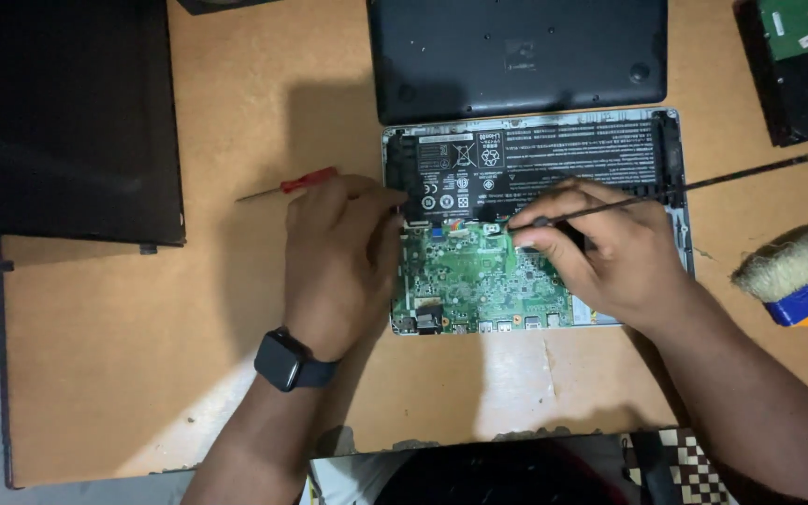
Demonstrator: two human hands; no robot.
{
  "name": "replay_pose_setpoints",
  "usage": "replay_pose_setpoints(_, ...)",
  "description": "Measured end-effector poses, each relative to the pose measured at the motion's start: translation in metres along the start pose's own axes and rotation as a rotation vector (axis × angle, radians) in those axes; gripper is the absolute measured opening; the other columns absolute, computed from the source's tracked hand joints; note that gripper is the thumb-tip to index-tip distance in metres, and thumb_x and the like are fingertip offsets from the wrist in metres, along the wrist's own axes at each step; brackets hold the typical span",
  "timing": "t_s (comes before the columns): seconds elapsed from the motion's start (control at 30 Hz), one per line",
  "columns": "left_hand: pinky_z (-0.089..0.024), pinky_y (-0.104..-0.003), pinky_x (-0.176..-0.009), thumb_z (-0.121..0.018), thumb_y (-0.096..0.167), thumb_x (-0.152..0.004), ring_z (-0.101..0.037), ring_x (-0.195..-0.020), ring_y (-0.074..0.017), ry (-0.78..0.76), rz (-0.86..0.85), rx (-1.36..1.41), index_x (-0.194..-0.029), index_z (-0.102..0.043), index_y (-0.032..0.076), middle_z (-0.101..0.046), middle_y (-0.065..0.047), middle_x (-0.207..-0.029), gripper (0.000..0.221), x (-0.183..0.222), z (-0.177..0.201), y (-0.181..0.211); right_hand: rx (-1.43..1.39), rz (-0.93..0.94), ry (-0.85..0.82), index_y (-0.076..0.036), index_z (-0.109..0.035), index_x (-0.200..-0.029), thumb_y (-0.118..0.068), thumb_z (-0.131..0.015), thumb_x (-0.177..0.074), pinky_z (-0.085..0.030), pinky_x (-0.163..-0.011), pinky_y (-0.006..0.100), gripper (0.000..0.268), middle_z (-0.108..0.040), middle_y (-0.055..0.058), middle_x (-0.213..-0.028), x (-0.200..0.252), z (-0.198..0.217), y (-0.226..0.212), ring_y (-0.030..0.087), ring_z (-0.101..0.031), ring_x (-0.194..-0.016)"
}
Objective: The person works on a disassembled laptop at a workbench, using a long screwdriver to unscrew and pry at components on the exposed motherboard and battery assembly. They reposition the screwdriver repeatedly on different screws and adjust parts of the laptop chassis as they work.
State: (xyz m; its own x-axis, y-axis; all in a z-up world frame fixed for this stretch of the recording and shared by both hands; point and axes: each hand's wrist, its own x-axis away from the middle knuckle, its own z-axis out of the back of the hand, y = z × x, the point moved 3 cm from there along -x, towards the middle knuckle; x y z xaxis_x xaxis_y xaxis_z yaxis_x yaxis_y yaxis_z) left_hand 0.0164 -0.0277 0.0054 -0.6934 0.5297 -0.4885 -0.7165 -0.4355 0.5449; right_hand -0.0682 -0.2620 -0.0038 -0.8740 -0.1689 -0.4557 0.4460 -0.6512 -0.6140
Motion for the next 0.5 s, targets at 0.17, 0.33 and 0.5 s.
replay_pose_setpoints(0.17, -0.049, -0.048, -0.074, -0.066, -0.002, -0.093, -0.065, -0.087, -0.0347, -0.008, -0.012, -0.004, -0.105, -0.074, -0.001, -0.067, -0.017, -0.102, 0.015, -0.0021, -0.0015, 0.0001, 0.005, -0.003, -0.005, -0.002, -0.076, -0.097, -0.011, -0.073, -0.097, -0.061, -0.075, 0.031, 0.01, -0.077, 0.011, -0.099, 0.0001, -0.0006, 0.0002, 0.021, -0.073, -0.082)
replay_pose_setpoints(0.33, -0.045, -0.051, -0.092, -0.068, 0.005, -0.095, -0.063, -0.104, -0.0344, -0.057, 0.004, -0.017, -0.112, -0.072, 0.004, -0.065, -0.013, -0.112, 0.017, 0.0025, -0.0045, -0.0005, 0.0, -0.025, 0.02, -0.001, -0.075, -0.1, -0.008, -0.073, -0.097, -0.061, -0.082, 0.032, 0.008, -0.076, 0.01, -0.099, 0.0006, 0.0005, -0.0008, 0.023, -0.074, -0.089)
replay_pose_setpoints(0.5, -0.048, -0.052, -0.09, -0.065, 0.012, -0.099, -0.063, -0.109, -0.0376, -0.106, -0.053, 0.031, -0.113, -0.07, 0.002, -0.066, -0.018, -0.115, 0.019, -0.0015, -0.0051, 0.001, 0.053, -0.079, 0.011, -0.004, -0.077, -0.1, -0.009, -0.074, -0.098, -0.06, -0.079, 0.031, 0.007, -0.077, 0.01, -0.1, 0.0008, 0.0019, 0.003, 0.021, -0.074, -0.087)
